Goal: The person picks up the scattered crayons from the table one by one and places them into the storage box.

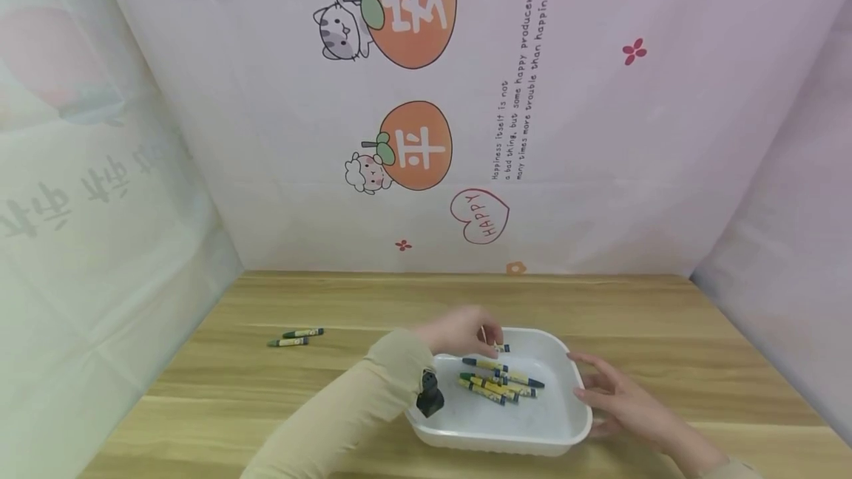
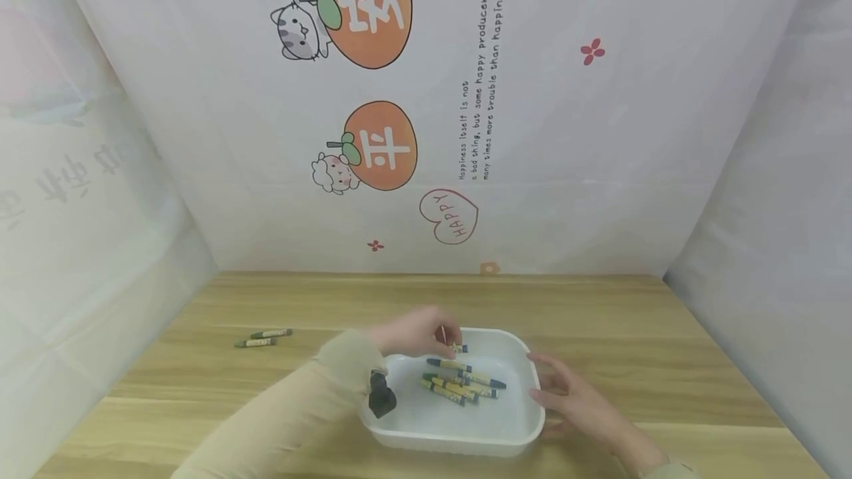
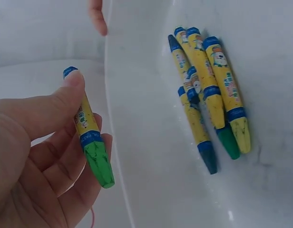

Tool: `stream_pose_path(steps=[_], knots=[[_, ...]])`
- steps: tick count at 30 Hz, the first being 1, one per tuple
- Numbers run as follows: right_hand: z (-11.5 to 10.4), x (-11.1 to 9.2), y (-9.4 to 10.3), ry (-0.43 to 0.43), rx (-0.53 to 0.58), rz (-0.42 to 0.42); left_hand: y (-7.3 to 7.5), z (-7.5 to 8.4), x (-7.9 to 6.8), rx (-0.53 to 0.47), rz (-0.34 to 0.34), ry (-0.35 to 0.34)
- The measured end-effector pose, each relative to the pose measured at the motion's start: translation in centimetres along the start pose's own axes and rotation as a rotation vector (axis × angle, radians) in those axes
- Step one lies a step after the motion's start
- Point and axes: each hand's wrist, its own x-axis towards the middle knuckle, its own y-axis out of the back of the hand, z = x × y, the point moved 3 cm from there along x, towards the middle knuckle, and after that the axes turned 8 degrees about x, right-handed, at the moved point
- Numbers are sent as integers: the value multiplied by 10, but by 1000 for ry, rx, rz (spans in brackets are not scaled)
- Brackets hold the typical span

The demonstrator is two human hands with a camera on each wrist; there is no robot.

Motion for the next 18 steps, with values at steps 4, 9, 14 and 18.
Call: stream_pose_path(steps=[4, 9, 14, 18], knots=[[1, 0, 0, 0, 1, 1, -9, -1, 5, 36, -12, 2], [1, 0, 0, -6, -4, 10, -20, -8, 10, 100, -35, 17], [1, 0, 0, -7, -11, 10, -31, -15, 14, 108, -47, 40], [1, 0, 0, -8, -12, 11, -35, -16, 12, 101, -66, 63]])
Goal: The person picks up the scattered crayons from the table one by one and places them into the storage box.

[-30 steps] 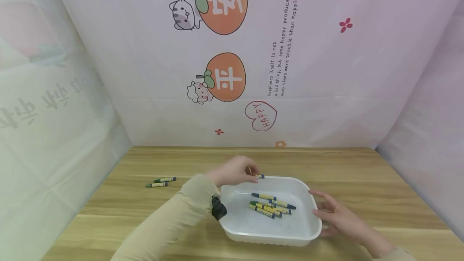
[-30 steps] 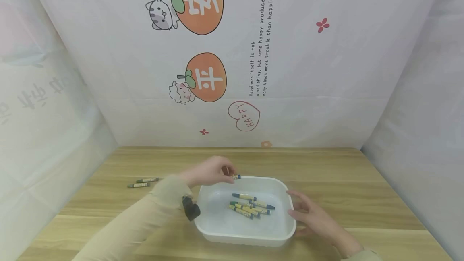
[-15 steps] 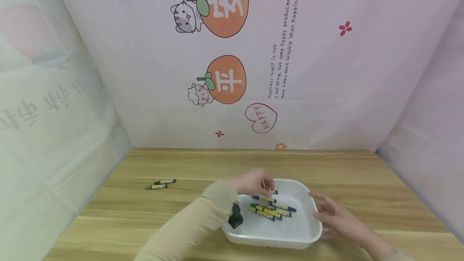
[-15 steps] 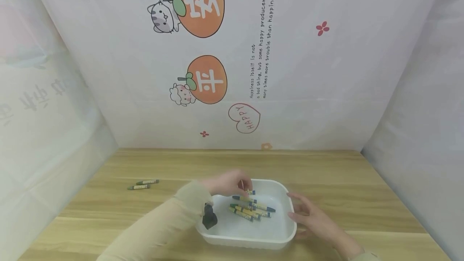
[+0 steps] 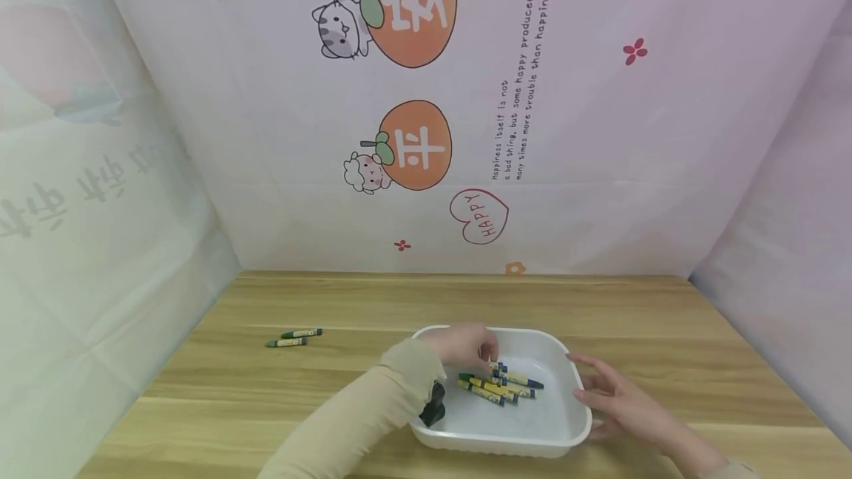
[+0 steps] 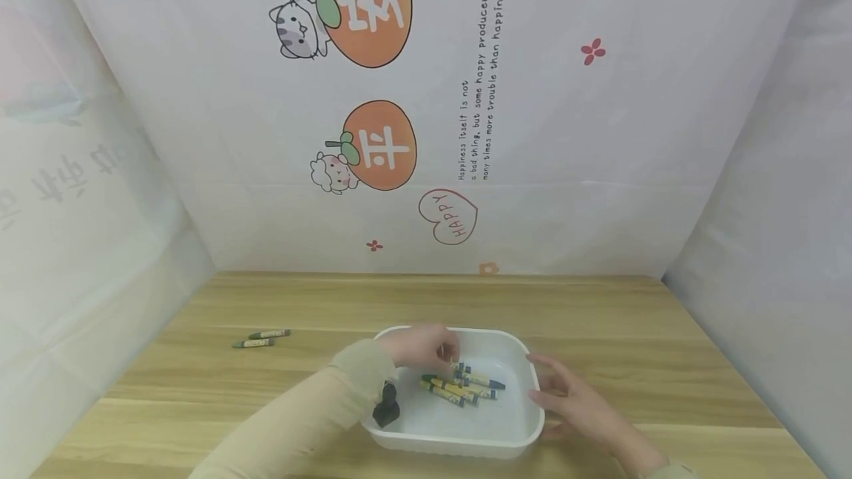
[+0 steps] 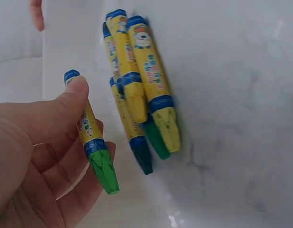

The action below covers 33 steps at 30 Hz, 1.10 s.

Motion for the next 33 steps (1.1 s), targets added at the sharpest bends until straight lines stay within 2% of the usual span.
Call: stream_pose_path(steps=[13, 21, 24, 33], knots=[[-1, 1, 0, 0, -4, -5, 0, -2, -6, -11, -1, 34], [0, 0, 0, 2, -5, -6, 14, -6, -12, -25, 48, -44], [0, 0, 0, 2, -8, -6, 18, -12, -19, -57, 73, -45], [0, 0, 0, -6, 2, -4, 43, -30, -53, -130, 138, -71]])
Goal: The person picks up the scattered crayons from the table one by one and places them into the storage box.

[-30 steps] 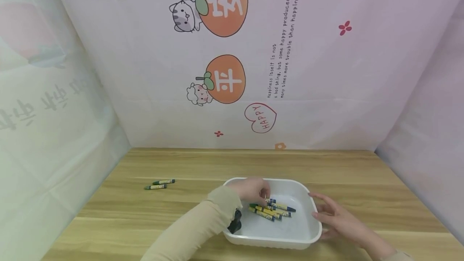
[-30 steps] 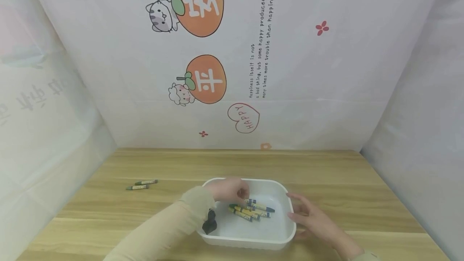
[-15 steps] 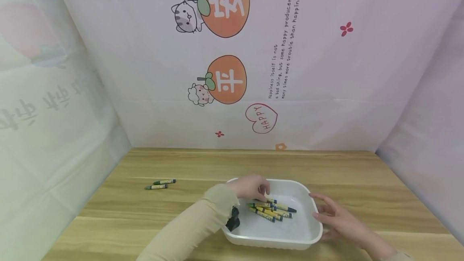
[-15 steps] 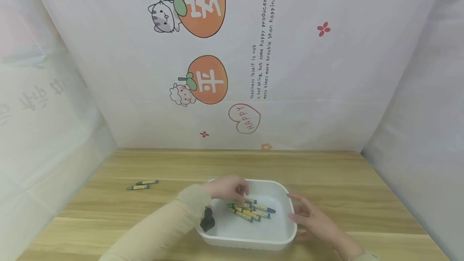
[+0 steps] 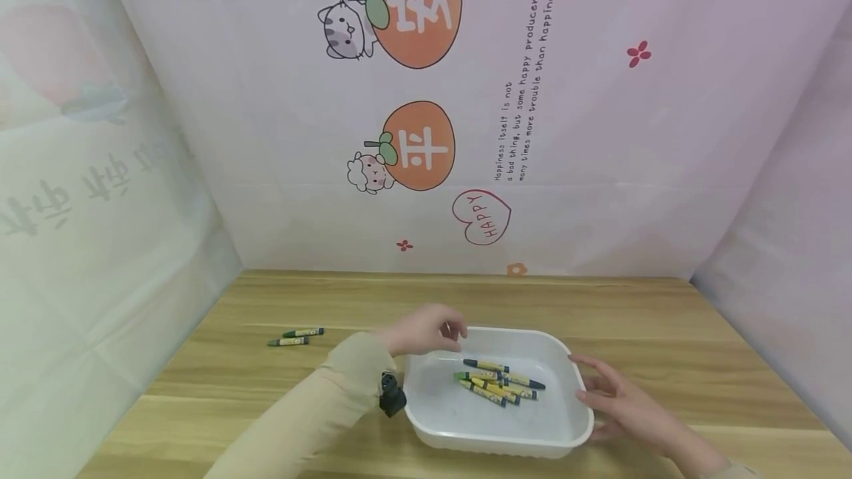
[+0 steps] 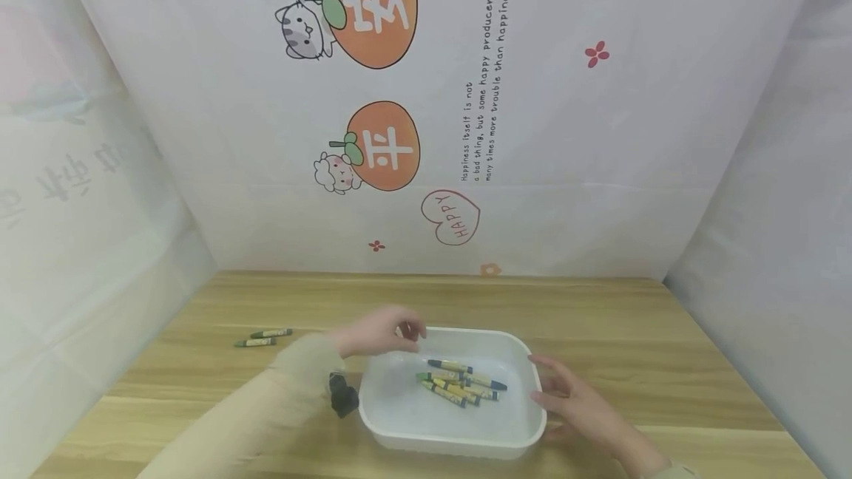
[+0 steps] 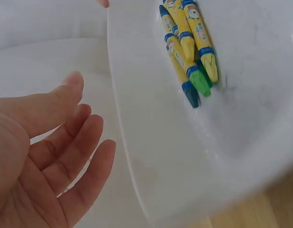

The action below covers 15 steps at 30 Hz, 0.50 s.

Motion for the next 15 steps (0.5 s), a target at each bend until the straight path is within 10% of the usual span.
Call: stream_pose_path(steps=[15], knots=[[0, -1, -2, -6, -9, 13, 25, -50, -62, -36, 183, 6]])
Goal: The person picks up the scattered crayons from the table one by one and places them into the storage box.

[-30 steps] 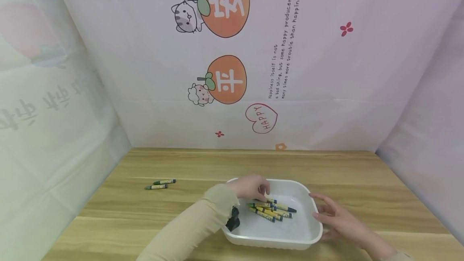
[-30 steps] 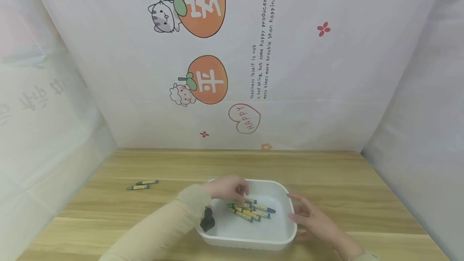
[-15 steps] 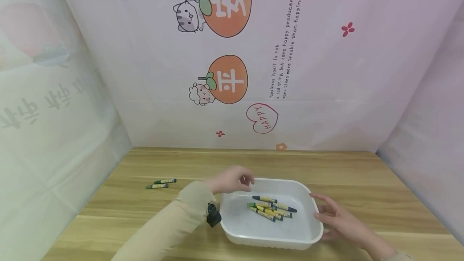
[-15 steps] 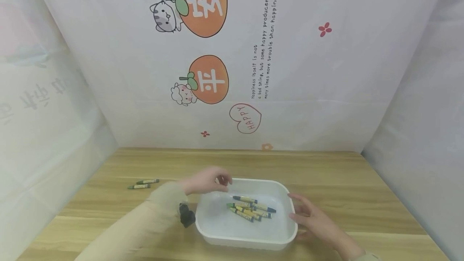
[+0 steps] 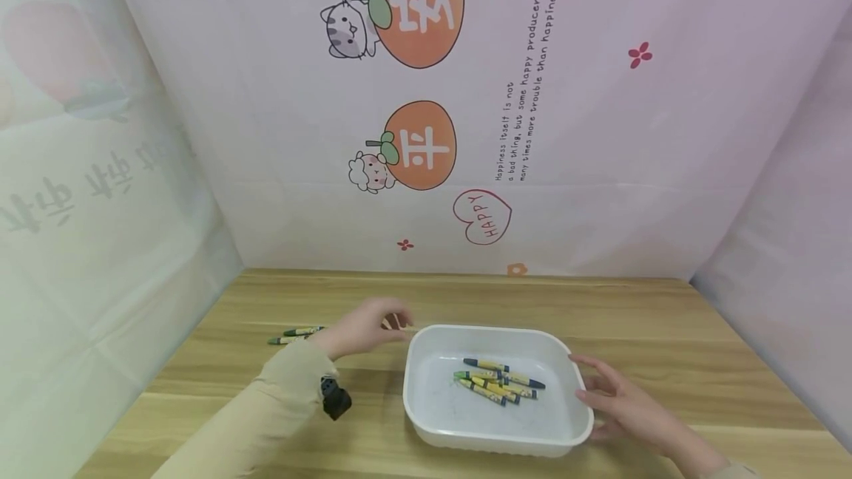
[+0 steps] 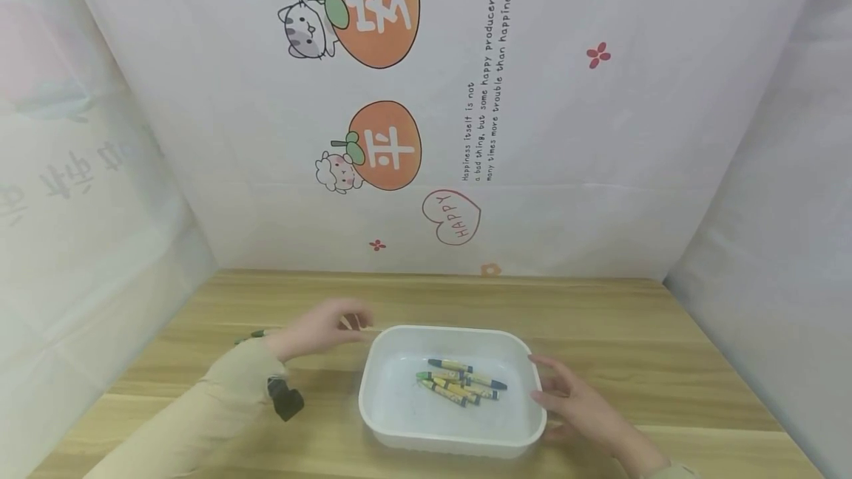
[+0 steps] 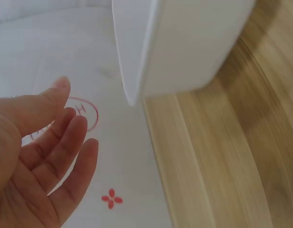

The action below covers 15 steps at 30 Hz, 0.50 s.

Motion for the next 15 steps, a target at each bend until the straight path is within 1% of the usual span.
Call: stream_pose_path(steps=[5, 15], knots=[[0, 0, 0, 1, 7, -7, 11, -14, -19, 23, 12, 54], [0, 0, 1, -7, 8, 3, 32, -50, -50, 55, 78, 86]])
